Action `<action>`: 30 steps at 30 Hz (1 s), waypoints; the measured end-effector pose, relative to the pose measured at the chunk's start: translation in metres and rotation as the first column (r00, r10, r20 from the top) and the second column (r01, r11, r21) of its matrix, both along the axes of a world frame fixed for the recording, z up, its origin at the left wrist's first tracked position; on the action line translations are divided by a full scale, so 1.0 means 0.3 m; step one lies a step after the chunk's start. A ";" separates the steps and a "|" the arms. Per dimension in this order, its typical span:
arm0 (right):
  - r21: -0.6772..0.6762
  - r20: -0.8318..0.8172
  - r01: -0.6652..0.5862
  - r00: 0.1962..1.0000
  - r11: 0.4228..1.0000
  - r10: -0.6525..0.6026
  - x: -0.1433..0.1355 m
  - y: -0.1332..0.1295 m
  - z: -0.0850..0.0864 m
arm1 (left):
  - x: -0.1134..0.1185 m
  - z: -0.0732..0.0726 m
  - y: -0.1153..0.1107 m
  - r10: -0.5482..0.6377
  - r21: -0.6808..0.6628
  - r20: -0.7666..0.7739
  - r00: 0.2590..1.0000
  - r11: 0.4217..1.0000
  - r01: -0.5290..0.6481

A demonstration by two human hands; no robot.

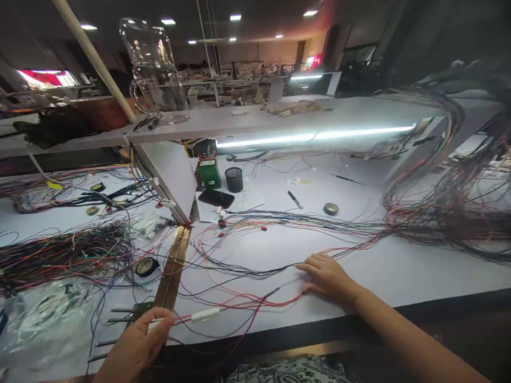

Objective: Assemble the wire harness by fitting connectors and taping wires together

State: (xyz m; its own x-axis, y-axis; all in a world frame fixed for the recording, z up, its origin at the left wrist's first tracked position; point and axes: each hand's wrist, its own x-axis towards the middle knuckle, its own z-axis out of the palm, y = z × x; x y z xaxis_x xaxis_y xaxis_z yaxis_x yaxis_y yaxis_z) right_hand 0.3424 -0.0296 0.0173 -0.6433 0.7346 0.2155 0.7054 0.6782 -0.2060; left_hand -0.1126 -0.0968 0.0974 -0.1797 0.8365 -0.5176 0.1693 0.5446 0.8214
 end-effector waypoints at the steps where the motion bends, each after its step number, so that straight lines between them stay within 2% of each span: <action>1: -0.033 -0.002 -0.030 1.000 0.999 0.030 -0.001 -0.009 0.012 | -0.002 0.005 0.004 -0.007 0.002 0.019 1.000 1.000 0.007; 4: -0.132 0.022 -0.053 0.998 0.990 0.056 -0.010 -0.031 0.032 | -0.024 0.006 0.011 -0.014 -0.003 0.063 0.998 1.000 0.014; 7: -0.186 0.069 -0.025 0.997 0.982 0.038 0.018 -0.017 0.019 | -0.055 -0.002 0.007 -0.086 -0.011 0.065 0.994 0.996 0.086; 9: -0.188 0.081 0.008 0.997 0.982 0.007 0.063 0.015 0.002 | -0.058 -0.006 0.002 -0.180 -0.032 0.016 0.983 0.983 0.181; 12: -0.207 0.124 0.093 0.990 0.974 -0.068 0.134 0.073 0.002 | -0.029 -0.004 0.002 -0.328 -0.045 -0.146 0.933 0.945 0.325; 14: -0.247 0.163 0.107 0.984 0.963 -0.068 0.153 0.100 0.039 | 0.000 0.008 0.006 -0.363 -0.020 -0.264 0.894 0.928 0.371; 16: -0.289 0.164 0.074 0.986 0.954 -0.027 0.121 0.111 0.107 | 0.025 0.034 0.012 -0.359 0.008 -0.353 0.864 0.922 0.386; 19: -0.375 0.040 -0.058 0.996 0.925 0.079 -0.049 0.098 0.243 | 0.053 0.090 0.020 -0.366 0.050 -0.409 0.836 0.906 0.421; 21: -0.433 -0.144 -0.212 0.976 0.876 0.165 -0.230 0.069 0.326 | 0.074 0.128 0.027 -0.382 0.080 -0.419 0.824 0.888 0.453; 23: -0.432 -0.321 -0.367 0.916 0.824 0.240 -0.426 0.026 0.380 | 0.098 0.160 0.034 -0.388 0.100 -0.420 0.820 0.879 0.467; 25: -0.453 -0.385 -0.440 0.881 0.775 0.275 -0.594 -0.015 0.390 | 0.116 0.186 0.041 -0.387 0.115 -0.414 0.824 0.876 0.469; 27: -0.551 -0.353 -0.459 0.885 0.697 0.303 -0.703 -0.040 0.361 | 0.123 0.204 0.051 -0.413 0.117 -0.395 0.820 0.863 0.491; 30: -0.636 -0.399 -0.452 0.887 0.626 0.234 -0.748 -0.049 0.293 | 0.117 0.206 0.070 -0.500 0.107 -0.339 0.797 0.821 0.561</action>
